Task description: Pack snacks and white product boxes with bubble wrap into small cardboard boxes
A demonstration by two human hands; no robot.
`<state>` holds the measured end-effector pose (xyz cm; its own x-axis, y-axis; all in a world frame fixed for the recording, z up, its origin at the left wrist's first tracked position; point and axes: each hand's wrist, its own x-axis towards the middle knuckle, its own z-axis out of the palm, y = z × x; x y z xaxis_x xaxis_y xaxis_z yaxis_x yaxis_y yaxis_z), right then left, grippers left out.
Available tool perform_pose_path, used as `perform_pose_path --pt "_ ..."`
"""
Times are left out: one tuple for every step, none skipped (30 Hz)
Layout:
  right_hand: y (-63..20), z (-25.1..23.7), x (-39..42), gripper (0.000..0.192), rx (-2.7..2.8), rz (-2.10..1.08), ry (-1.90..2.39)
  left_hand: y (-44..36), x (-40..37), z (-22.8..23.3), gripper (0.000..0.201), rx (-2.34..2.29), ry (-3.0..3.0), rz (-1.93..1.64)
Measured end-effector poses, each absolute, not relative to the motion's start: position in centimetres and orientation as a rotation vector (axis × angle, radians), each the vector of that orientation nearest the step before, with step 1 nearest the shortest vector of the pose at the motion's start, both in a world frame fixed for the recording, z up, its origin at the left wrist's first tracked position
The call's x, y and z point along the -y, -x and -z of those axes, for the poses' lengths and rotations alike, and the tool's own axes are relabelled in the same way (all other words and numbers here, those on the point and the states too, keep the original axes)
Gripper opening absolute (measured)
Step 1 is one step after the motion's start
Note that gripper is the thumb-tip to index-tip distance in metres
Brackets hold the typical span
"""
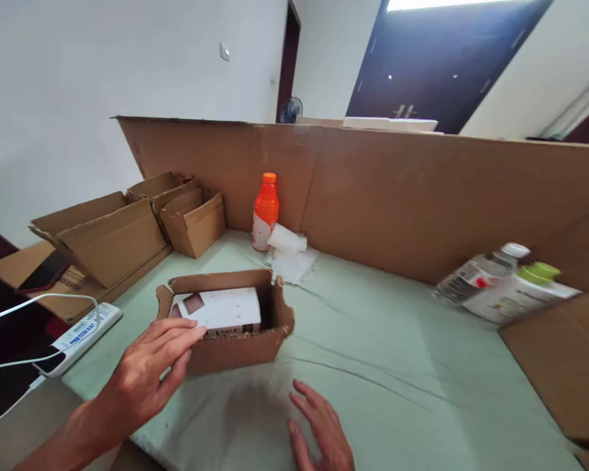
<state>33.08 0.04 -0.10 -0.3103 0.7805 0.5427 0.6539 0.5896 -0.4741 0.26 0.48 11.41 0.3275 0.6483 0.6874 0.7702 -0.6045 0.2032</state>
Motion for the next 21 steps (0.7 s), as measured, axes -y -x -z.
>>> perform_pose_path --pt "-33.5 -1.4 0.0 0.032 1.990 -0.175 1.165 -1.0 0.3 -11.2 0.058 1.254 2.410 1.237" --pt "-33.9 -2.9 0.0 0.029 1.919 -0.133 1.197 -1.4 1.0 -10.8 0.064 1.245 2.346 1.358" --pt "-34.3 -4.4 0.0 0.027 1.852 -0.094 1.221 -1.5 1.5 -10.1 0.069 1.290 2.253 1.478" --pt "-34.7 -6.0 -0.2 0.025 1.801 -0.063 1.235 -1.4 1.8 -9.1 0.073 1.382 2.150 1.584" --pt "-34.9 -7.6 -0.4 0.025 1.782 -0.030 1.226 -1.3 1.9 -7.9 0.075 1.507 2.064 1.665" --pt "-35.0 -9.3 -0.7 0.025 1.813 0.008 1.194 -1.1 2.0 -6.6 0.077 1.652 2.012 1.716" --pt "-34.8 -10.9 -1.1 0.027 1.894 0.051 1.147 -1.0 1.9 -5.3 0.080 1.803 1.988 1.738" --pt "-34.5 -12.3 -1.5 0.028 2.017 0.096 1.095 -1.1 1.8 -4.0 0.084 1.952 1.992 1.731" --pt "-33.9 -13.7 -2.0 0.030 2.156 0.147 1.048 -1.2 1.6 -2.8 0.087 2.089 2.010 1.706" --pt "-33.1 -14.7 -2.5 0.034 2.289 0.197 1.015 -1.5 1.4 -1.8 0.089 2.203 2.031 1.681" --pt "-32.2 -15.6 -2.9 0.041 2.402 0.235 1.006 -1.9 1.1 -1.0 0.088 2.289 2.052 1.657" --pt "-31.3 -16.1 -3.3 0.050 2.488 0.256 1.020 -2.3 0.8 -0.4 0.085 2.345 2.074 1.644" --pt "-30.4 -16.4 -3.7 0.058 2.550 0.261 1.050 -2.7 0.6 0.0 0.081 2.371 2.102 1.647" --pt "-29.7 -16.6 -3.9 0.065 2.598 0.249 1.082 -3.0 0.4 0.3 0.076 2.380 2.134 1.661" --pt "-29.1 -16.6 -4.1 0.069 2.635 0.223 1.108 -3.2 0.2 0.5 0.072 2.382 2.156 1.684" --pt "-28.7 -16.5 -4.2 0.072 2.664 0.185 1.123 -3.4 0.1 0.7 0.070 2.385 2.168 1.705" --pt "-28.5 -16.5 -4.3 0.073 2.684 0.138 1.125 -3.4 0.1 0.9 0.068 2.388 2.171 1.720" --pt "-28.4 -16.4 -4.3 0.073 2.697 0.084 1.119 -3.4 0.1 1.2 0.068 2.394 2.166 1.725" --pt "-28.4 -16.4 -4.3 0.073 2.706 0.026 1.109 -3.3 0.1 1.4 0.067 2.409 2.145 1.728" --pt "-28.4 -16.4 -4.3 0.075 2.711 -0.028 1.099 -3.1 0.1 1.7 0.065 2.436 2.113 1.728" --pt "-28.4 -16.5 -4.4 0.075 2.716 -0.079 1.093 -2.9 0.1 2.0 0.063 2.475 2.067 1.728"
